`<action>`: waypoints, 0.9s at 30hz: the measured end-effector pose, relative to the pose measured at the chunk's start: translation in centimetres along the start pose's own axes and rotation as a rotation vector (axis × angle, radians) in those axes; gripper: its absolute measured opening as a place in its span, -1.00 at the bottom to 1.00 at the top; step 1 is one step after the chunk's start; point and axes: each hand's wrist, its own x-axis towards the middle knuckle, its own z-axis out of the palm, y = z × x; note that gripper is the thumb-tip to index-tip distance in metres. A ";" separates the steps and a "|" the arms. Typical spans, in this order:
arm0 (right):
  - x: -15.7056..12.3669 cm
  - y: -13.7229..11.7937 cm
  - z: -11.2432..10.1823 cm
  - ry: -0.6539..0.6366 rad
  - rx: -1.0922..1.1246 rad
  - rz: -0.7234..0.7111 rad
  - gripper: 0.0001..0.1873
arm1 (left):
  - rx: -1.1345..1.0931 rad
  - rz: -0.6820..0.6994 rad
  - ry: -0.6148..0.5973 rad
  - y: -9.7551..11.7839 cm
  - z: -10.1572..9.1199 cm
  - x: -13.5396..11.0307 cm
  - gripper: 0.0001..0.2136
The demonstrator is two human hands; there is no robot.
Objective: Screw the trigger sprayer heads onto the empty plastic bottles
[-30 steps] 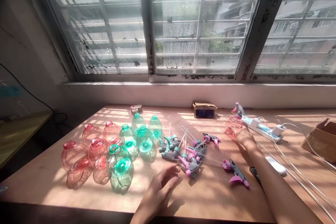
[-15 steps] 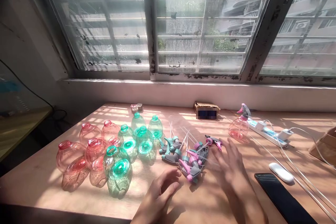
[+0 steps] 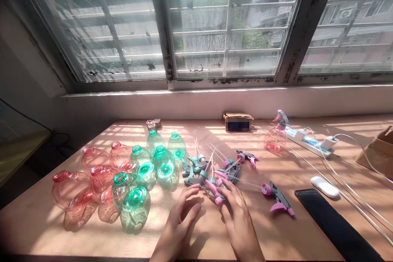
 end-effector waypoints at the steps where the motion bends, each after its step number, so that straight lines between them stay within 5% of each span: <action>1: 0.0 -0.1 -0.1 0.035 0.039 0.024 -0.63 | 0.023 0.018 0.040 -0.1 0.0 0.0 -0.67; 6: 0.1 0.7 -0.4 0.215 0.300 0.174 -0.54 | 0.112 0.101 0.440 1.6 -0.3 -0.5 -0.71; 9: 0.2 1.9 -0.4 0.370 0.447 0.275 -0.46 | 0.184 0.367 0.783 4.4 -1.0 -1.2 -0.83; 13: 0.0 2.8 -0.5 0.549 0.506 0.466 -0.39 | 0.324 0.571 1.128 6.6 -3.4 -1.4 -0.56; 19: 0.1 1.4 -1.1 0.678 0.519 0.513 -0.38 | 0.318 0.291 1.109 4.1 -6.6 -0.6 -0.15; 27: 0.6 1.0 -1.0 0.800 0.516 0.556 -0.27 | 0.271 0.192 0.991 2.3 -6.1 0.0 -0.18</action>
